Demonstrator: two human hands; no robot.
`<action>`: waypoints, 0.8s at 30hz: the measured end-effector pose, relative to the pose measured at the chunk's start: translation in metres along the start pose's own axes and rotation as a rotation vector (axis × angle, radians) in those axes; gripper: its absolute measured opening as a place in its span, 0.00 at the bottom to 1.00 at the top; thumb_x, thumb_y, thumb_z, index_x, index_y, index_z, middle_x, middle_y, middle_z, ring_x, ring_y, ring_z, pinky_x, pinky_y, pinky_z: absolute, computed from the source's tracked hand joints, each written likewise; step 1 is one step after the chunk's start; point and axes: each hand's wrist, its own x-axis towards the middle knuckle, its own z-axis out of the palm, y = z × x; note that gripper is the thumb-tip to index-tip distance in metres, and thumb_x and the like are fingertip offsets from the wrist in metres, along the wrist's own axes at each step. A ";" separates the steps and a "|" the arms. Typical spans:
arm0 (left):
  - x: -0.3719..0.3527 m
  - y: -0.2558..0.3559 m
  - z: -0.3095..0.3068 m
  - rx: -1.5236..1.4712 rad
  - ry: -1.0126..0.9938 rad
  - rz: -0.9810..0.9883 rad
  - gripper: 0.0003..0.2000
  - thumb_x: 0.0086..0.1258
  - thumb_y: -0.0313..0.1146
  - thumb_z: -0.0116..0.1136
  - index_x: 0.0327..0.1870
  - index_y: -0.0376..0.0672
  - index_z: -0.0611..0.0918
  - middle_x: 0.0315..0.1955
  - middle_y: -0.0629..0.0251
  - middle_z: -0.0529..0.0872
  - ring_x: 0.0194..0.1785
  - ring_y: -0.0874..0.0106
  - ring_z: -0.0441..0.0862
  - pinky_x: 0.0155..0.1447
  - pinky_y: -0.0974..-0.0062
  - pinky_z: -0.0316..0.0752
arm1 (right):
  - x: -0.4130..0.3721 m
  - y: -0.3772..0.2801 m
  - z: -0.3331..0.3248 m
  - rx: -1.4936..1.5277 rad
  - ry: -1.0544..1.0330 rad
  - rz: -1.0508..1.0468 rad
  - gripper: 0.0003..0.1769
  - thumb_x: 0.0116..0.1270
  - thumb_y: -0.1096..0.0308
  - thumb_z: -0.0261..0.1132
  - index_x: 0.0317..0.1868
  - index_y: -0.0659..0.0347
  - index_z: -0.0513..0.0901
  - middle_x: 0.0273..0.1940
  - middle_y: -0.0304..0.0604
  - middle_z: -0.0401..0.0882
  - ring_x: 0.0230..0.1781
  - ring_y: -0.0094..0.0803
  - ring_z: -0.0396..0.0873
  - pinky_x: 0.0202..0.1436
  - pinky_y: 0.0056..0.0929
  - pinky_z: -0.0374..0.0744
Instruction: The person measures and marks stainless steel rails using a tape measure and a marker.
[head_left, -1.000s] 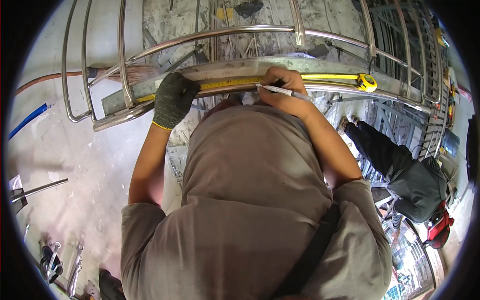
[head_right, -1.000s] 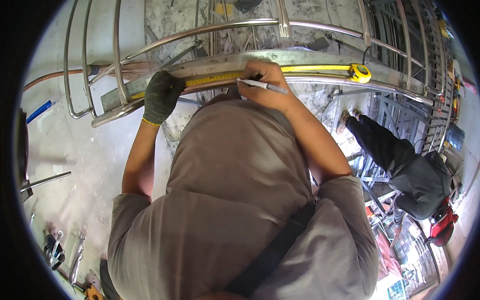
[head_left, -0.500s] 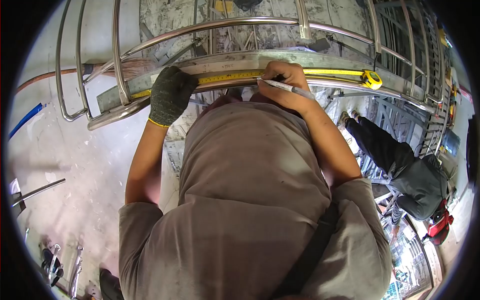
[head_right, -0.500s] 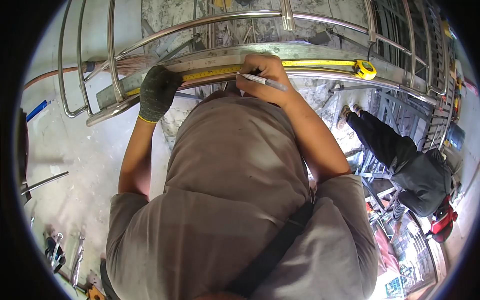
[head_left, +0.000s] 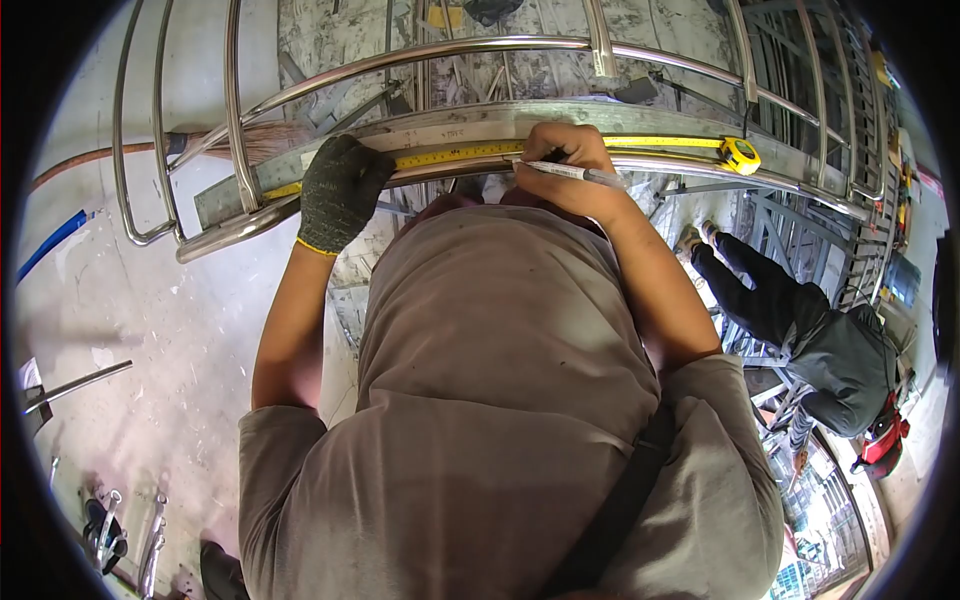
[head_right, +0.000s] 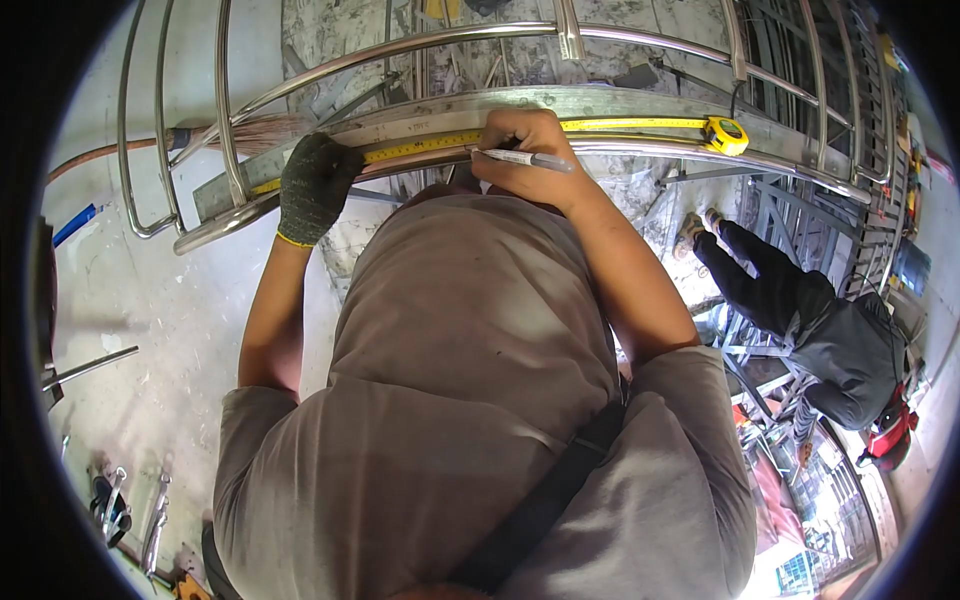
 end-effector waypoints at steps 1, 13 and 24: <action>0.000 -0.001 0.000 0.007 0.001 0.004 0.07 0.72 0.34 0.75 0.34 0.42 0.90 0.34 0.55 0.86 0.43 0.50 0.85 0.48 0.52 0.80 | -0.001 0.002 0.001 0.025 0.010 -0.011 0.09 0.62 0.78 0.81 0.36 0.65 0.86 0.34 0.41 0.87 0.33 0.26 0.83 0.40 0.28 0.80; 0.000 -0.001 0.000 -0.005 -0.007 0.005 0.08 0.73 0.33 0.75 0.34 0.41 0.90 0.33 0.55 0.85 0.42 0.49 0.85 0.47 0.52 0.79 | -0.021 0.004 -0.003 0.063 0.104 -0.041 0.14 0.63 0.85 0.78 0.37 0.61 0.81 0.38 0.38 0.85 0.38 0.23 0.81 0.45 0.26 0.80; 0.001 -0.001 -0.001 0.021 -0.002 0.044 0.06 0.72 0.32 0.74 0.35 0.42 0.90 0.34 0.54 0.86 0.43 0.49 0.85 0.48 0.52 0.80 | -0.026 -0.014 0.008 -0.094 0.175 -0.163 0.09 0.62 0.81 0.80 0.38 0.63 0.87 0.35 0.44 0.87 0.34 0.37 0.86 0.41 0.35 0.81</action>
